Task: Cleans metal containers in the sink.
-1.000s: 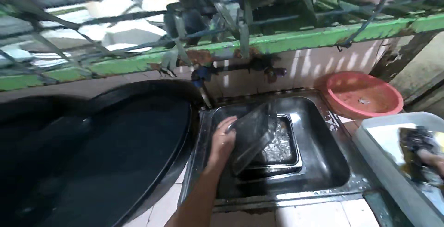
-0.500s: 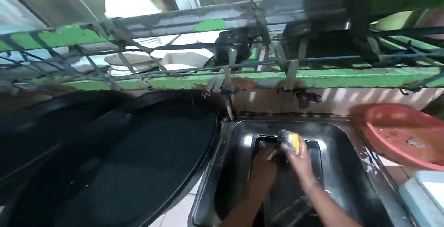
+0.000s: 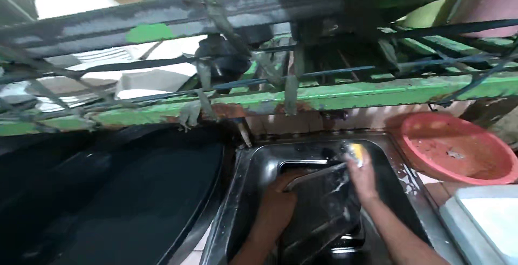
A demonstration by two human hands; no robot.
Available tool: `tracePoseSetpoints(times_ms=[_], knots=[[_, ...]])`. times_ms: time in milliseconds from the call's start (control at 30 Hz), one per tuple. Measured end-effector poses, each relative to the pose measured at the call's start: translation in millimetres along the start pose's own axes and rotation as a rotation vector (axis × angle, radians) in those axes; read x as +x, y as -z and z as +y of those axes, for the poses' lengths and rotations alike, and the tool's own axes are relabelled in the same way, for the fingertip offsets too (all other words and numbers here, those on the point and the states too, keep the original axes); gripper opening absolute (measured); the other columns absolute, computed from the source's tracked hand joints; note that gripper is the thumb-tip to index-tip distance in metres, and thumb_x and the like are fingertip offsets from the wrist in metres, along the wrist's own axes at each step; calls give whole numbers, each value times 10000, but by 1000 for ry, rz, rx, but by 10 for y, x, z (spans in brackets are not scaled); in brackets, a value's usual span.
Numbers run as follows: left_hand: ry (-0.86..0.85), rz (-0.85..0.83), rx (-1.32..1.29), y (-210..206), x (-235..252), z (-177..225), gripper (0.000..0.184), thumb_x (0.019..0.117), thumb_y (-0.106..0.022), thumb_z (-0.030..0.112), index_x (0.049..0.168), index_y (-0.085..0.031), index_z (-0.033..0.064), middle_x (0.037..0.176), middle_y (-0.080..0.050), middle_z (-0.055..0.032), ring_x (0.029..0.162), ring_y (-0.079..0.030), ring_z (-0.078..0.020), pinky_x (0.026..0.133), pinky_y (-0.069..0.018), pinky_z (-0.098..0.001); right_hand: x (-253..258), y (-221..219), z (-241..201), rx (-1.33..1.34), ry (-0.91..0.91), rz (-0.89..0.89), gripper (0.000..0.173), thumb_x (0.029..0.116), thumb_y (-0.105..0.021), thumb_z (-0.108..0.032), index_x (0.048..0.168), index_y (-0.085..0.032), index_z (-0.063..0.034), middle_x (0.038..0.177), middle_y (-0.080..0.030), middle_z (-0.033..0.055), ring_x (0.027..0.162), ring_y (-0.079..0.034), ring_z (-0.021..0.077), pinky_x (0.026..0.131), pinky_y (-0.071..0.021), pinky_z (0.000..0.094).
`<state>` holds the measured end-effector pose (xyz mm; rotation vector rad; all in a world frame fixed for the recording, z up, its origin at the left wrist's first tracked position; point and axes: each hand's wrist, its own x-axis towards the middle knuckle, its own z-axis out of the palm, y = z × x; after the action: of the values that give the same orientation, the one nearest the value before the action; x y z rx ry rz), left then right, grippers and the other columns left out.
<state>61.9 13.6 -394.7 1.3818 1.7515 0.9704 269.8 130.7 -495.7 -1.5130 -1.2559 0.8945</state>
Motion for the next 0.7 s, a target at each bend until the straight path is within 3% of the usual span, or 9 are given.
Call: tracePoseSetpoints(times_ms=[100, 167, 267, 333, 400, 467, 567, 633, 700], knots=[[-166, 42, -70, 48, -25, -186, 409, 841, -585, -80, 1161, -763, 102, 1236, -715, -19, 1195, -630, -78, 1031, -525, -290, 258, 371, 90, 175, -271, 171, 578, 1038, -597, -297, 1511, -402, -27, 1356, -577, 263, 1210, -591, 367, 1003, -478, 574], [-239, 15, 10, 90, 66, -389, 406, 862, -569, -61, 1183, -758, 101, 1256, -710, -36, 1224, -622, -94, 1060, -504, -297, 275, 462, -50, 219, -279, 227, 584, 1012, -648, -279, 1500, -420, -53, 1322, -600, 243, 1169, -612, 353, 970, -493, 575], [-93, -344, 489, 149, 298, -337, 589, 951, -549, -26, 1490, -552, 213, 1494, -557, -79, 1389, -515, -234, 1164, -407, -451, 119, 470, -473, 181, -135, 218, 664, 951, -725, -206, 1521, -408, -79, 1346, -594, 227, 1179, -610, 352, 975, -490, 584], [-40, -441, 687, -61, 425, -99, 696, 970, -564, 41, 1599, -369, 267, 1528, -515, -105, 1376, -528, -298, 1135, -430, -529, -128, 345, -815, 133, 44, 125, 691, 912, -763, -169, 1506, -428, -51, 1283, -632, 224, 1100, -652, 317, 933, -530, 548], [-148, -317, 671, -285, 488, 210, 546, 997, -579, 112, 1533, -475, 138, 1423, -592, -162, 1285, -596, -328, 1091, -469, -518, -336, 124, -997, 122, 309, -14, 638, 852, -786, -150, 1416, -511, -33, 1186, -673, 148, 1025, -678, 201, 887, -585, 423], [-275, -141, 631, -438, 513, 392, 281, 994, -602, 141, 1201, -691, -26, 1188, -689, -234, 1141, -662, -374, 1010, -508, -523, -381, -32, -973, 38, 483, -68, 625, 801, -820, -183, 1373, -599, -60, 1223, -686, 138, 1110, -670, 236, 954, -564, 463], [-234, -18, 391, -433, 465, 536, 347, 979, -541, 11, 1277, -702, 86, 1343, -646, -146, 1228, -629, -283, 1044, -501, -463, -174, 76, -625, 25, 487, 20, 634, 881, -744, -287, 1423, -549, -22, 1323, -637, 190, 1207, -629, 280, 1028, -518, 490], [-244, 61, 249, -411, 386, 528, 467, 939, -542, -66, 1291, -717, 185, 1376, -644, -76, 1237, -627, -215, 1023, -515, -428, 2, 247, -373, 34, 340, 113, 621, 946, -671, -280, 1464, -479, 4, 1374, -592, 221, 1254, -595, 300, 1063, -480, 510], [-264, 68, 243, -453, 328, 525, 453, 919, -584, -79, 1262, -731, 177, 1363, -653, -81, 1235, -635, -211, 1026, -524, -423, 69, 315, -277, 34, 242, 195, 615, 983, -619, -286, 1498, -433, -7, 1404, -571, 216, 1280, -577, 291, 1085, -458, 504]])
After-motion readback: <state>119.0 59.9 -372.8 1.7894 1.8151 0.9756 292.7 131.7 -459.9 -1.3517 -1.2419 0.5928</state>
